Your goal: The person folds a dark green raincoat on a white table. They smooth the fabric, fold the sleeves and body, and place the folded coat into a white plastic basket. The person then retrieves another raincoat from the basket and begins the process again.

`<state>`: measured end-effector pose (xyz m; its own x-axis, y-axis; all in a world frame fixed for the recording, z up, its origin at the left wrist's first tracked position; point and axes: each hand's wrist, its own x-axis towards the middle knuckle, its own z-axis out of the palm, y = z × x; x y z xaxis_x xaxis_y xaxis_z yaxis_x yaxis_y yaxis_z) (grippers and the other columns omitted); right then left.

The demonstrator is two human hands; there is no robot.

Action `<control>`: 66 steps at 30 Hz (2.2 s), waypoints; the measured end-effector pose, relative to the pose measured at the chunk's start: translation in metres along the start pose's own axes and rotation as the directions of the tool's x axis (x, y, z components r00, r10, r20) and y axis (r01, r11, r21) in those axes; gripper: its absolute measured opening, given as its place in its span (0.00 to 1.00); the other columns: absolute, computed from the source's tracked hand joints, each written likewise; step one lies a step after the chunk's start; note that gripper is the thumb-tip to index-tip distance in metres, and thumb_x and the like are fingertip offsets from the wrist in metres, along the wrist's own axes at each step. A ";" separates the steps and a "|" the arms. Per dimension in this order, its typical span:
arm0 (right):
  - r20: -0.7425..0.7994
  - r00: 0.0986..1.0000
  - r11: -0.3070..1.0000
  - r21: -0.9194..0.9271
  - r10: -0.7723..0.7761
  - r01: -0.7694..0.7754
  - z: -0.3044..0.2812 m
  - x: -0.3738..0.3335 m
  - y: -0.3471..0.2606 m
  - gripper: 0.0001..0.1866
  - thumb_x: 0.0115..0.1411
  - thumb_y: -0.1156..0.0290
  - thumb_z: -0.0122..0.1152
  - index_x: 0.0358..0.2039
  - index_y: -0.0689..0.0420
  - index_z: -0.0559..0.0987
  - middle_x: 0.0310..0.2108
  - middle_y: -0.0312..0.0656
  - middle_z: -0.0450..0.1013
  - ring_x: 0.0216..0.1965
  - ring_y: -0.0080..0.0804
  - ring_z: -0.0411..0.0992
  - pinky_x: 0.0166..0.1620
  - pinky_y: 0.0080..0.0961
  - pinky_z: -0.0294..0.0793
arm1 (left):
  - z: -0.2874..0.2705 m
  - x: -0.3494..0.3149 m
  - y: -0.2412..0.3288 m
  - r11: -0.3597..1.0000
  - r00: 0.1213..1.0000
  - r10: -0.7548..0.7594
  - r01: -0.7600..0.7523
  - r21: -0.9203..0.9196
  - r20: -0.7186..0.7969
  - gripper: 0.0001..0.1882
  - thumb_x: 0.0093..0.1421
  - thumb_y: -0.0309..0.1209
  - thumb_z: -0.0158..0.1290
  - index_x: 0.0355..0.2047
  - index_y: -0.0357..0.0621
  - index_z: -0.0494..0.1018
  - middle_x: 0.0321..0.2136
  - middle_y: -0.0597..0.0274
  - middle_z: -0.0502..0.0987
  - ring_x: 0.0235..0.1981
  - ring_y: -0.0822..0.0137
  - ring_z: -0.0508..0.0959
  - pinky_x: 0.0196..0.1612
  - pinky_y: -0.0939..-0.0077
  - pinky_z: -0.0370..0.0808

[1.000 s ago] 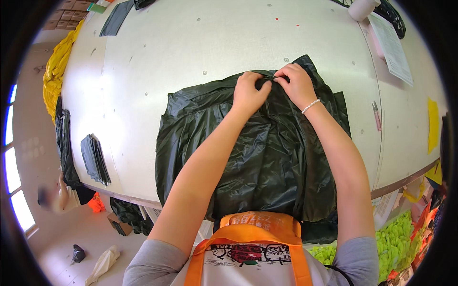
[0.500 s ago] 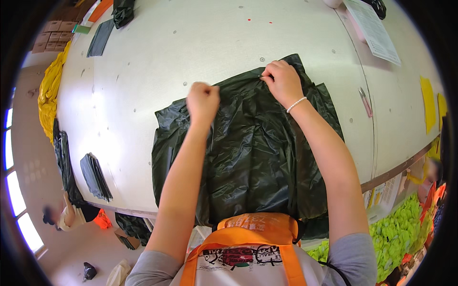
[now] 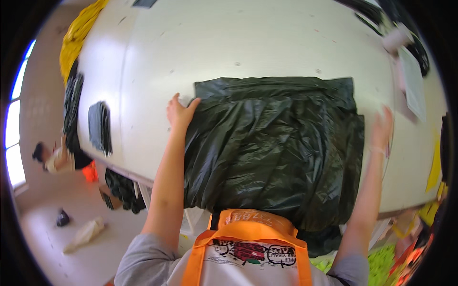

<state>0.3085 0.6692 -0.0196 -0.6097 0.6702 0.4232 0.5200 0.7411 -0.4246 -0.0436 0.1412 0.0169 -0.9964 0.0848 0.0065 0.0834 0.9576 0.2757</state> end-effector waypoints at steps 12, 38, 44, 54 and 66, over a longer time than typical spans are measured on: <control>0.154 0.873 0.869 0.116 0.463 -0.481 -0.030 -0.065 0.078 0.18 0.60 0.69 0.55 0.47 0.67 0.70 0.41 0.48 0.70 0.45 0.37 0.69 0.50 0.30 0.68 | -0.030 -0.036 -0.010 0.268 0.853 -0.024 0.507 -0.819 0.521 0.18 0.52 0.24 0.61 0.42 0.35 0.69 0.31 0.59 0.78 0.32 0.71 0.77 0.40 0.78 0.73; 0.386 0.735 0.685 0.714 -0.557 0.145 0.074 -0.083 -0.488 0.10 0.57 0.72 0.62 0.36 0.62 0.73 0.32 0.42 0.69 0.31 0.33 0.71 0.34 0.23 0.73 | -0.070 -0.083 -0.017 -0.453 0.810 0.219 0.578 -0.679 0.544 0.09 0.60 0.27 0.52 0.39 0.37 0.74 0.33 0.63 0.78 0.34 0.75 0.76 0.39 0.80 0.73; 0.414 0.728 0.689 0.717 -0.546 0.109 0.066 -0.075 -0.492 0.09 0.57 0.73 0.62 0.34 0.62 0.74 0.30 0.40 0.69 0.29 0.28 0.70 0.33 0.21 0.72 | -0.073 -0.083 -0.015 -0.373 0.859 0.176 0.511 -0.775 0.481 0.09 0.57 0.27 0.56 0.37 0.37 0.75 0.33 0.65 0.78 0.32 0.76 0.76 0.37 0.81 0.73; 0.545 0.424 0.683 0.653 -0.723 0.326 0.039 -0.012 -0.522 0.12 0.61 0.69 0.54 0.44 0.59 0.74 0.33 0.44 0.72 0.32 0.38 0.72 0.35 0.27 0.71 | -0.077 -0.094 0.013 0.558 0.904 -0.090 -0.301 -0.773 -0.417 0.09 0.44 0.18 0.61 0.29 0.38 0.77 0.26 0.61 0.76 0.25 0.67 0.76 0.28 0.78 0.72; 0.370 0.393 0.530 0.432 -0.842 0.730 0.010 -0.024 -0.516 0.11 0.53 0.68 0.62 0.38 0.52 0.78 0.27 0.35 0.67 0.30 0.31 0.69 0.32 0.27 0.68 | -0.072 -0.098 0.015 0.589 0.811 -0.065 -0.439 -0.678 -0.581 0.14 0.37 0.17 0.60 0.27 0.41 0.75 0.25 0.61 0.73 0.25 0.61 0.74 0.28 0.71 0.72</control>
<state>0.0486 0.2702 0.1819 -0.8986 -0.3753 0.2272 -0.4275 0.8652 -0.2619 0.0539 0.1271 0.0894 -0.8236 -0.1530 0.5462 0.4750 0.3401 0.8116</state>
